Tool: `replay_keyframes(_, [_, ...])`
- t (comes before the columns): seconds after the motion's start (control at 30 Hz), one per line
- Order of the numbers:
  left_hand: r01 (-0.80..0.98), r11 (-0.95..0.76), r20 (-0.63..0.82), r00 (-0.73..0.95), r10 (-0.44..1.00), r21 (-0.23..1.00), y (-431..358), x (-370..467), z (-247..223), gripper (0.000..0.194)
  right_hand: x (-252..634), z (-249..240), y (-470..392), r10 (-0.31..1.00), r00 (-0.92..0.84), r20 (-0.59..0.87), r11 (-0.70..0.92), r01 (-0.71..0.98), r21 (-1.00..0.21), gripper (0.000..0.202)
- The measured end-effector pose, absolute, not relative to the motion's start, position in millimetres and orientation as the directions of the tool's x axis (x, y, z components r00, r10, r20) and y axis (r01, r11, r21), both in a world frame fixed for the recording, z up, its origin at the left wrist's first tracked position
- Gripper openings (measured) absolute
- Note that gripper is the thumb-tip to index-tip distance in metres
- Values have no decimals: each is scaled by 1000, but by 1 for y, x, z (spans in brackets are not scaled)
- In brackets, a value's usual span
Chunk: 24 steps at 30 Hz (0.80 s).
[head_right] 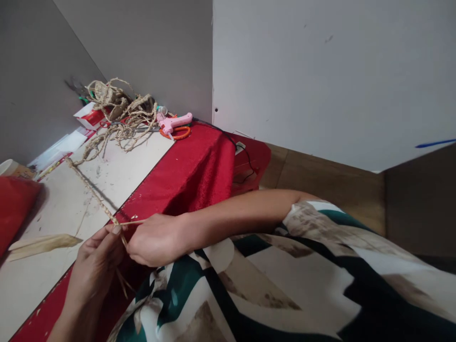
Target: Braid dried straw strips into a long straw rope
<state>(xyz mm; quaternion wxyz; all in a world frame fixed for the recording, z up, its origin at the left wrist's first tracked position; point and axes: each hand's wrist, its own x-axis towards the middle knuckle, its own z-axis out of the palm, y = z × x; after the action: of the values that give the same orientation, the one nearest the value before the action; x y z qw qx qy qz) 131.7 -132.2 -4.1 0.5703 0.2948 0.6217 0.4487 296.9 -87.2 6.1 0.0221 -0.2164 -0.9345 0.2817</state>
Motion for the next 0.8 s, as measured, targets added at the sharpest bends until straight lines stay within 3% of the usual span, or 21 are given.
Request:
replay_keyframes(0.07, [-150,423,-446,-176,878,893,-134,128,-5,26,306,14,-82,412,-909,-62,716,365,-594,31])
replay_keyframes(0.23, [-152,408,-431,-187,883,900,-138,120,-5,26,321,25,-58,673,-721,163,560,353,-750,37])
replay_keyframes(0.33, [-147,418,-441,-206,874,897,-139,117,-5,27,314,19,-44,693,-704,154,491,305,-816,36])
replay_keyframes(0.4, [-153,411,-437,-228,870,898,-140,116,-5,29,303,12,-37,668,-739,87,395,253,-883,33])
replay_keyframes(0.53, [-92,362,-374,-234,898,927,-142,113,-6,28,272,-1,-22,593,-791,-150,23,202,-979,27])
replay_keyframes(0.8, [-17,342,-339,-185,922,940,-142,100,-1,23,195,0,36,551,-737,-392,-387,190,-902,24])
